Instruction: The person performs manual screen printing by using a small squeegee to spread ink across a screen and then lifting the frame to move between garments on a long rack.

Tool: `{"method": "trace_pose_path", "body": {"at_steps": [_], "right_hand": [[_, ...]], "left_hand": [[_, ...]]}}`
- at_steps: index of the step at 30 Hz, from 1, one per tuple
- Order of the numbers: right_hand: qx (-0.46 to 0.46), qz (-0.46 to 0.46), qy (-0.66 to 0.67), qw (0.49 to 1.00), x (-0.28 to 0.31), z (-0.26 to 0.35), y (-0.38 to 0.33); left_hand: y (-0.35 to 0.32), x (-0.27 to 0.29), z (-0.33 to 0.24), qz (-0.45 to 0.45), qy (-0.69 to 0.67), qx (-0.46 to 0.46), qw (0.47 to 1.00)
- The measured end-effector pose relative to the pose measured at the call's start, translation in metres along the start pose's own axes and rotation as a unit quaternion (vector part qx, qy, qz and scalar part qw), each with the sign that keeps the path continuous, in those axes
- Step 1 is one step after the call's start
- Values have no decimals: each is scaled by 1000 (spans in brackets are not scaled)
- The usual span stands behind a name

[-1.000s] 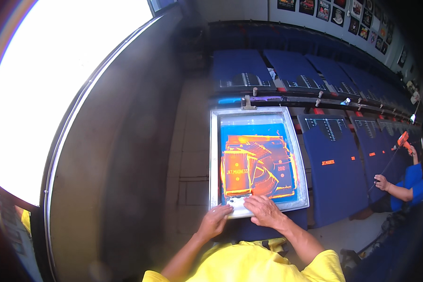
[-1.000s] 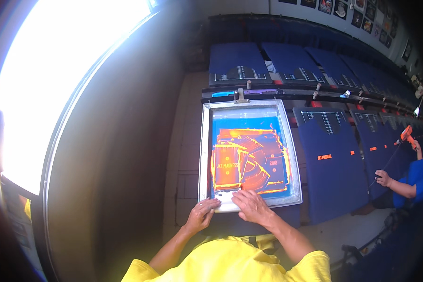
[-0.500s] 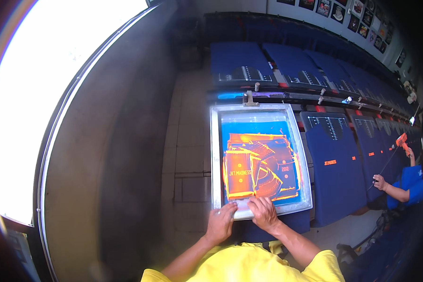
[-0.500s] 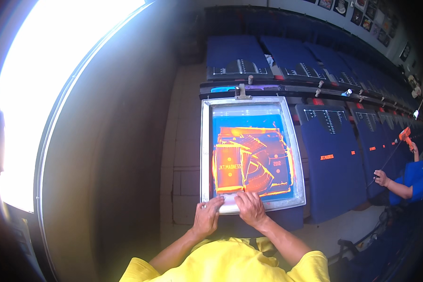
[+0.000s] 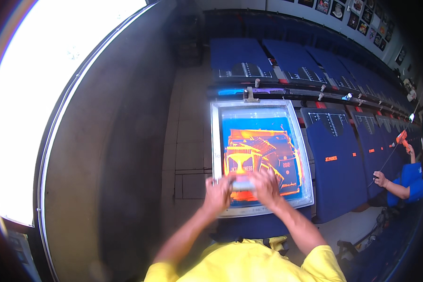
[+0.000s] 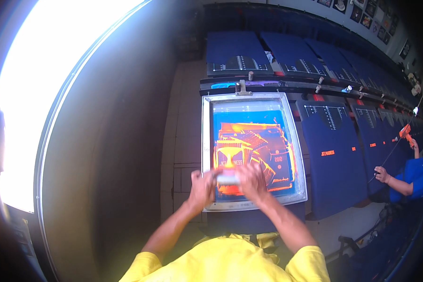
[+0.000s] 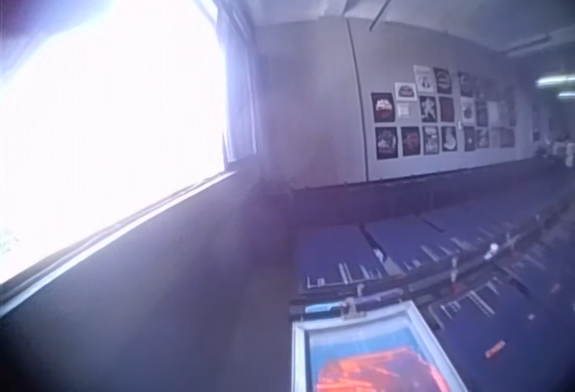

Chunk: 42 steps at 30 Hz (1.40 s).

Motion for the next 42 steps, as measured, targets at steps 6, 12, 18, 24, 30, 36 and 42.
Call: {"method": "trace_pose_path", "body": {"at_steps": [6, 12, 18, 24, 30, 36, 42], "right_hand": [[-15, 28, 11, 999, 3, 27, -57], [-2, -8, 13, 1000, -26, -27, 17], [-23, 5, -31, 999, -29, -59, 65], [13, -24, -16, 999, 20, 10, 5], [-9, 64, -5, 998, 21, 41, -82], [16, 105, 3, 994, 19, 47, -111], [-114, 28, 82, 990, 50, -2, -111]], "left_hand": [[-71, -12, -18, 42, -7, 24, 999], [5, -41, 40, 7, 6, 16, 1000], [71, -30, 48, 24, -13, 64, 998], [-5, 7, -9, -34, 15, -11, 999], [-93, -13, -30, 40, 11, -9, 999], [-132, -31, -31, 28, 26, 1, 999], [-117, -17, -17, -86, -149, 108, 979]]}}
Point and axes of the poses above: each hand's wrist, its own y-axis towards the middle knuckle, its own x-axis out of the back of the hand, z = x × y, the point moved 4 cm from there along y, towards the middle knuckle, and after that the axes turned 9 degrees about -z, right-handed, at the moved point
